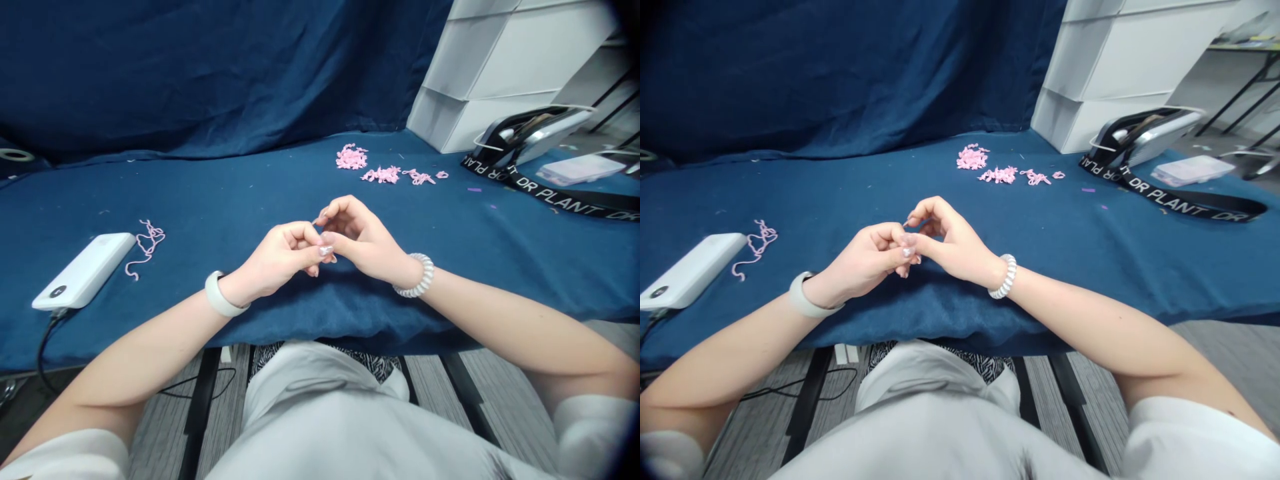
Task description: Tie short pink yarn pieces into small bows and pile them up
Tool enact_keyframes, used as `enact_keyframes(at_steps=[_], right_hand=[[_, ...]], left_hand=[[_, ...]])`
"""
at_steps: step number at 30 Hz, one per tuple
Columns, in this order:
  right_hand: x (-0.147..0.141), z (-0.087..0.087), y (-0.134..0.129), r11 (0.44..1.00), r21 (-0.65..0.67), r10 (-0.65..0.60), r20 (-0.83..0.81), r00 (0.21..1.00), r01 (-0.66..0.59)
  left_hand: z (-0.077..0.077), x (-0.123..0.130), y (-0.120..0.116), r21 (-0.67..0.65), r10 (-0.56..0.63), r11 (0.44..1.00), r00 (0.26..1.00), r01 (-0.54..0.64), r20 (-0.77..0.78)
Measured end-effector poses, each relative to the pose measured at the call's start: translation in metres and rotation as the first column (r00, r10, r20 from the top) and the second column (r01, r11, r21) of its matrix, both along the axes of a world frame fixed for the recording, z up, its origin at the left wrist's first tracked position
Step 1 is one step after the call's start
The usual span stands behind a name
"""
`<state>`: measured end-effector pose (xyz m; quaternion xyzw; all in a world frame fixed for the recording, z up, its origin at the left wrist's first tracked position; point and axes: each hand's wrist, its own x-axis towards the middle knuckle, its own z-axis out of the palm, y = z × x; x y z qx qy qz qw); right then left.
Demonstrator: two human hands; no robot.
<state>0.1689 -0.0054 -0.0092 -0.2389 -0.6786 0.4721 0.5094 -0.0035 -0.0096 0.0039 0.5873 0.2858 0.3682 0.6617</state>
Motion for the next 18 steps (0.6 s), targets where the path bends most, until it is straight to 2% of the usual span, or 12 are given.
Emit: enact_keyframes(at_steps=[5, 8, 12, 15, 18], right_hand=[[0.004, 0.005, 0.003, 0.999, -0.024, -0.02, 0.007, 1.0, 0.02], [0.012, 0.007, 0.007, 1.0, 0.012, -0.015, 0.137, 0.99, 0.014], [0.019, 0.007, 0.008, 0.99, 0.143, -0.055, 0.337, 0.94, 0.007], [0.019, 0.007, 0.004, 0.984, 0.152, 0.023, 0.391, 0.92, -0.089], [0.016, 0.009, -0.001, 0.976, 0.126, 0.12, 0.37, 0.921, -0.177]], left_hand=[[0.004, 0.001, -0.002, -0.084, 0.042, 0.996, 0.998, -0.039, 0.044], [0.006, 0.002, -0.002, -0.117, 0.061, 0.992, 0.996, -0.054, 0.06], [0.006, 0.002, -0.003, -0.13, 0.039, 0.991, 0.995, -0.027, 0.092], [0.005, 0.001, -0.002, -0.106, 0.005, 0.994, 0.995, 0.006, 0.1], [0.002, 0.0, -0.001, -0.036, -0.052, 0.998, 0.995, 0.056, 0.09]])
